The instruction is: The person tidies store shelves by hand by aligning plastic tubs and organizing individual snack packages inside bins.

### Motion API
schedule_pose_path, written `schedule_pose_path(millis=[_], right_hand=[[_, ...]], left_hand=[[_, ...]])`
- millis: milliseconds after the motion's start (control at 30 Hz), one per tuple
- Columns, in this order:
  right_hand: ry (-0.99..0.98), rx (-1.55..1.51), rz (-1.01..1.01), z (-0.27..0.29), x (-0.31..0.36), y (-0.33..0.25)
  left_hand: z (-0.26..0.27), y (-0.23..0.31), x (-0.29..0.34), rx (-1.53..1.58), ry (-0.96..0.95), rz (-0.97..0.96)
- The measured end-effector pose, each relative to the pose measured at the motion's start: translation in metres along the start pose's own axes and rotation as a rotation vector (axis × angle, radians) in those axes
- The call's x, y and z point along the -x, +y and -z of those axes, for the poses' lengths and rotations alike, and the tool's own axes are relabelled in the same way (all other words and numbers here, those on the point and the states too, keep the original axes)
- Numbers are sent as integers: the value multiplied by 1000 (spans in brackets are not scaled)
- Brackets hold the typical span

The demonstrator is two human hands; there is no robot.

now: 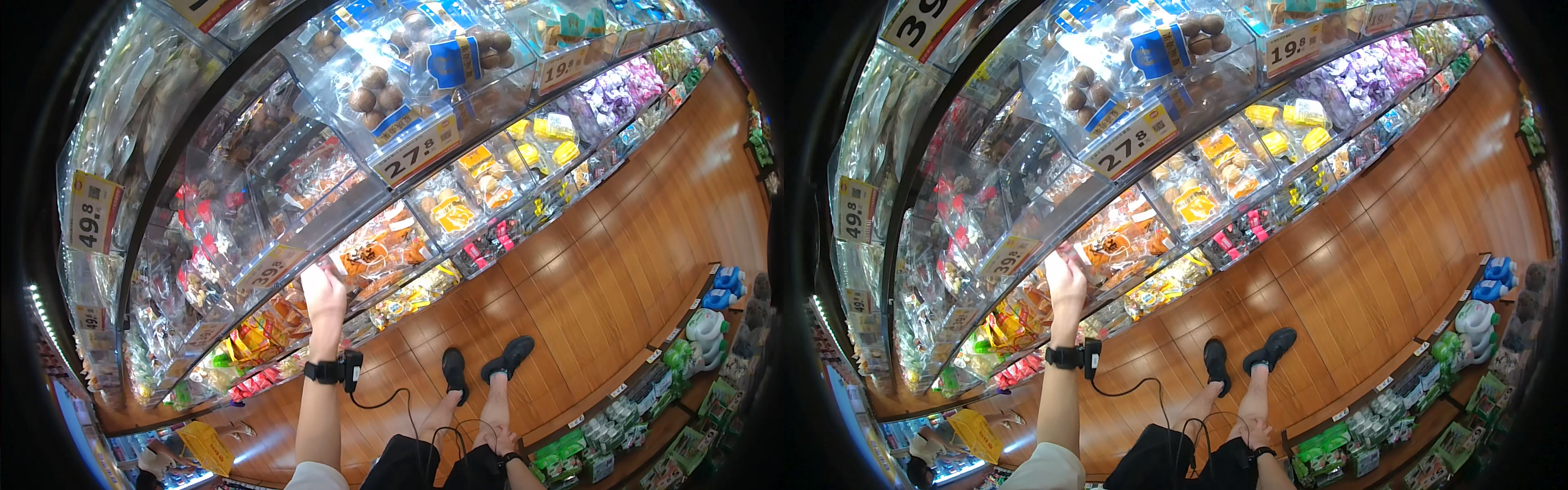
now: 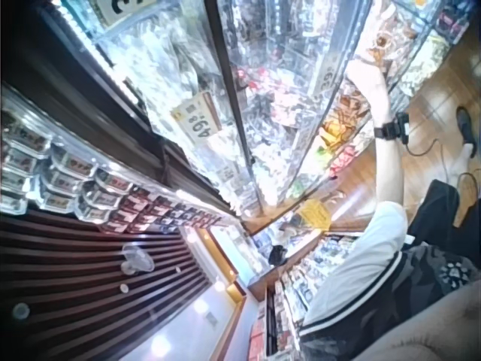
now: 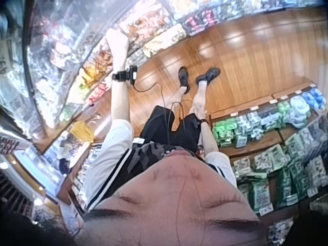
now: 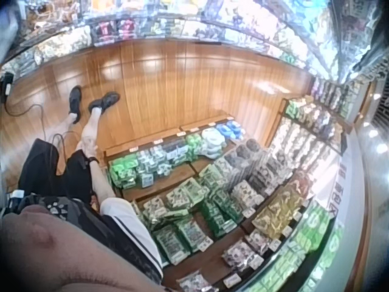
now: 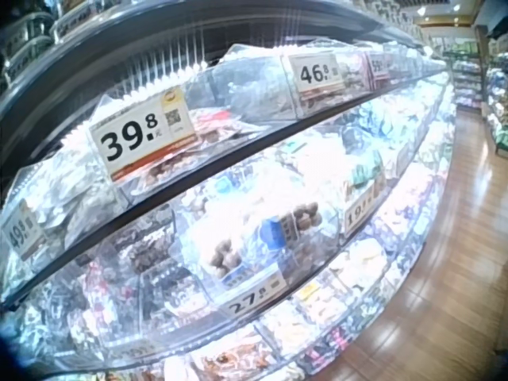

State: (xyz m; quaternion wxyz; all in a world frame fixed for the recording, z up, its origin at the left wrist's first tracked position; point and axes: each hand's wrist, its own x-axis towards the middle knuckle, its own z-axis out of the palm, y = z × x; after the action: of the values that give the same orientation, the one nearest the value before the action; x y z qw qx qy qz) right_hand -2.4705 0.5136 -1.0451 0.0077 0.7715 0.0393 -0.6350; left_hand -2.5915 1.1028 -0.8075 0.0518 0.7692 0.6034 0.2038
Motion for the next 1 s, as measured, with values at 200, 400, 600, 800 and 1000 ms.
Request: schedule_pose_path(millis=[200, 400, 600, 800, 1000], right_hand=[[-17, 29, -37, 5, -9, 9], [-21, 33, -29, 15, -23, 23], [-84, 19, -86, 29, -18, 3], [-67, 9, -102, 45, -1, -11], [26, -48, -69, 33, -33, 16]], left_hand=[[14, 70, -3, -32, -114, -331], [-25, 69, 2, -212, -334, -95], [-19, 96, -10, -116, -119, -159], [-24, 219, -21, 248, -226, -439], [-98, 260, -21, 154, -248, -505]])
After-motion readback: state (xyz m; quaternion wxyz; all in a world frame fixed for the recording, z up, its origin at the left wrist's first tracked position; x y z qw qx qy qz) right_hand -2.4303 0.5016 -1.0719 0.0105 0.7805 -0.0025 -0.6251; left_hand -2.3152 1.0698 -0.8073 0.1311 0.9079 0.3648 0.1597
